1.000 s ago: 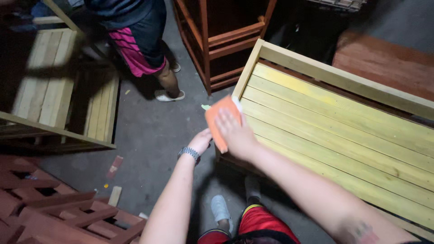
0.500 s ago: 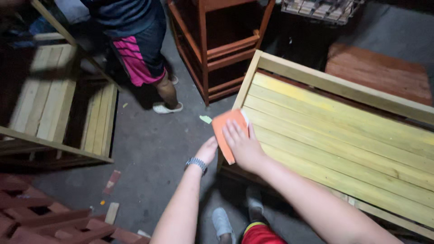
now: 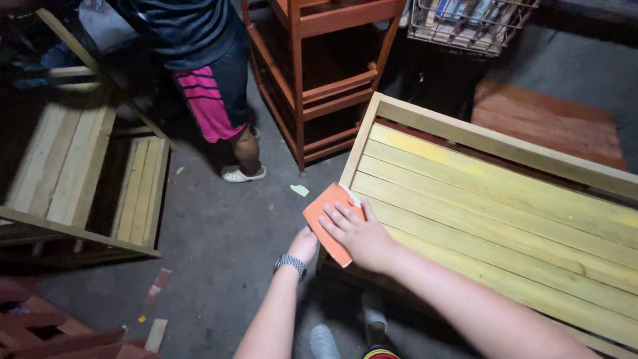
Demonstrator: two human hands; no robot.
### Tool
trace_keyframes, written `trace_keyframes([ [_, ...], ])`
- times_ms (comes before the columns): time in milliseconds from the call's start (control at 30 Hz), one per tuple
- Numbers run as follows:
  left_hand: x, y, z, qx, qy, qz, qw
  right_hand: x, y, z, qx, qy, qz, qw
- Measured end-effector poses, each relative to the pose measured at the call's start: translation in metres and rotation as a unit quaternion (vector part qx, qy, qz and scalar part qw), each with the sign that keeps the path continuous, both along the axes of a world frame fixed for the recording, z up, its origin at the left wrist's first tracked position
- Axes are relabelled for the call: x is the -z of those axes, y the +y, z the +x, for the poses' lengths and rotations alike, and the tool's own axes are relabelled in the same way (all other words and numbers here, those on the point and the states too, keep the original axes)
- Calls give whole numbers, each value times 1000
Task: The person sands the slatted top and edges of a wooden frame using a sheet of sandpaper, holding the frame steady with the other hand and repositioning the sandpaper as they work across the surface.
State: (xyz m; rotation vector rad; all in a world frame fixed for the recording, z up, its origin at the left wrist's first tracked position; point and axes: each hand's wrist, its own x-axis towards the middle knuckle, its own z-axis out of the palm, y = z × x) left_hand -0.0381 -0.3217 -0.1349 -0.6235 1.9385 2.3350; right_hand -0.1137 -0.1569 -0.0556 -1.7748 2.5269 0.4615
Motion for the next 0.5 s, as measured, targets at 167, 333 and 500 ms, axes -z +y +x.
trace_keyframes([
  [167, 5, 1, 12, -7, 31, -24, 999, -14, -14, -45, 58, -48, -27, 997],
  [333, 2, 0, 19, 31, 42, 5, 999, -8, -21, -6, 145, -11, 21, 989],
  [500, 1, -1, 24, 22, 19, -74, 997, -12, -5, 14, 46, 39, 6, 998],
])
